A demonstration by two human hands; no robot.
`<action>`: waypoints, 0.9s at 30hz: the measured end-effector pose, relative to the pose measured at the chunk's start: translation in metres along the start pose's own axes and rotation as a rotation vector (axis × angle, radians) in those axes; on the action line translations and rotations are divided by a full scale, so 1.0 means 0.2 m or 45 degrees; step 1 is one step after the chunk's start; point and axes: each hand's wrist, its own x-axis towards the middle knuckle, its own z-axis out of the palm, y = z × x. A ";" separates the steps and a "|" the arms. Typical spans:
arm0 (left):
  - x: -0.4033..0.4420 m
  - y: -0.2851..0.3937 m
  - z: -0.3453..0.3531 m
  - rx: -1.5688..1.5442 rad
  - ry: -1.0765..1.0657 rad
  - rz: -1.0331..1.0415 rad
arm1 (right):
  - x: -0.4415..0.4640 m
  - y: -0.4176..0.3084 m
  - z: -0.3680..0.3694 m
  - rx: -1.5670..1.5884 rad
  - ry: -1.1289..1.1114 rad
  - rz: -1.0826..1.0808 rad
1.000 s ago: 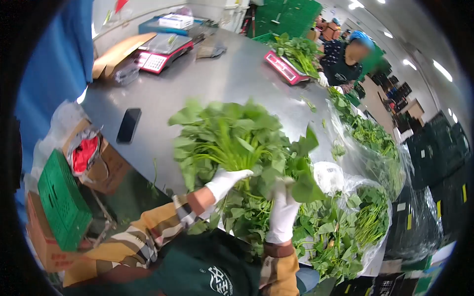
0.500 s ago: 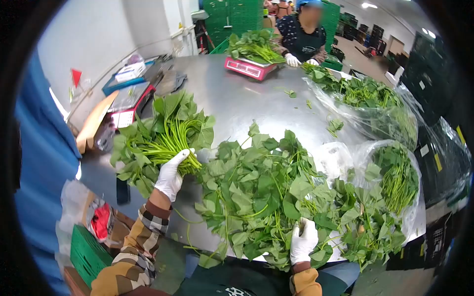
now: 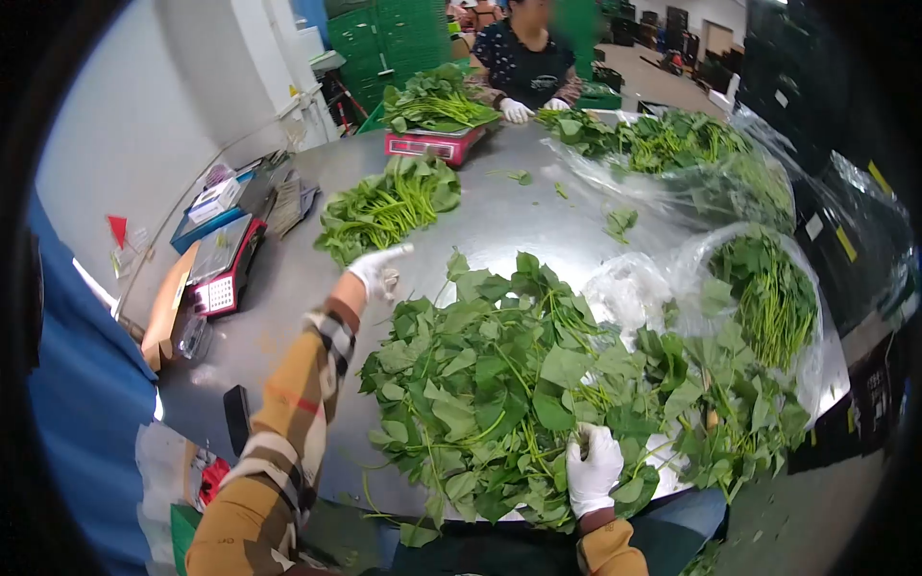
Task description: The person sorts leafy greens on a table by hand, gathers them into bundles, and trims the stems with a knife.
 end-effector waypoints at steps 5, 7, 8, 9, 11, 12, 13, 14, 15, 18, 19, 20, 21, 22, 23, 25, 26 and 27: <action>0.05 -0.32 0.07 0.287 0.234 0.541 | 0.01 -0.03 -0.03 -0.009 -0.043 0.042; -0.17 -0.32 0.15 0.423 0.198 0.757 | 0.02 -0.03 -0.03 -0.021 -0.010 0.015; -0.32 -0.30 0.22 0.702 0.256 1.006 | 0.02 0.00 -0.02 0.000 0.015 -0.029; -0.35 -0.32 0.25 0.744 0.173 1.220 | 0.02 -0.02 -0.03 -0.036 0.043 -0.048; -0.57 -0.31 0.45 0.864 0.020 1.358 | 0.03 -0.04 -0.08 -0.010 -0.010 -0.043; -0.73 -0.31 0.57 0.991 -0.033 1.411 | 0.02 -0.01 -0.08 0.018 -0.022 -0.035; -0.79 -0.33 0.67 1.065 -0.155 1.500 | 0.01 -0.01 -0.07 0.002 -0.020 -0.009; -0.83 -0.35 0.76 1.137 -0.259 1.589 | 0.01 -0.01 -0.08 -0.020 -0.055 0.017; -0.88 -0.38 0.87 1.167 -0.329 1.665 | 0.00 0.00 -0.08 -0.032 -0.103 0.032; -0.99 -0.49 1.18 1.229 -0.582 1.502 | 0.02 0.00 -0.12 -0.015 -0.234 0.050; -0.96 -0.54 1.25 1.260 -0.595 1.602 | 0.04 -0.01 -0.14 0.015 -0.338 0.096; -0.93 -0.60 1.32 1.290 -0.606 1.701 | 0.06 -0.01 -0.17 0.047 -0.443 0.142; -0.95 -0.61 1.39 1.311 -0.634 1.646 | 0.09 -0.05 -0.28 0.101 -0.581 0.230; -0.96 -0.61 1.44 1.303 -0.675 1.613 | 0.11 -0.02 -0.33 0.191 -0.576 0.201; -0.96 -0.60 1.49 1.300 -0.717 1.576 | 0.12 0.02 -0.38 0.285 -0.571 0.173; -0.92 -0.58 1.59 1.240 -0.865 1.442 | 0.17 0.12 -0.52 0.604 -0.591 0.131; -0.87 -0.58 1.62 1.214 -0.841 1.467 | 0.23 0.20 -0.60 0.778 -0.582 0.192; -0.84 -0.55 1.67 1.159 -0.921 1.477 | 0.29 0.29 -0.69 0.760 -0.397 0.124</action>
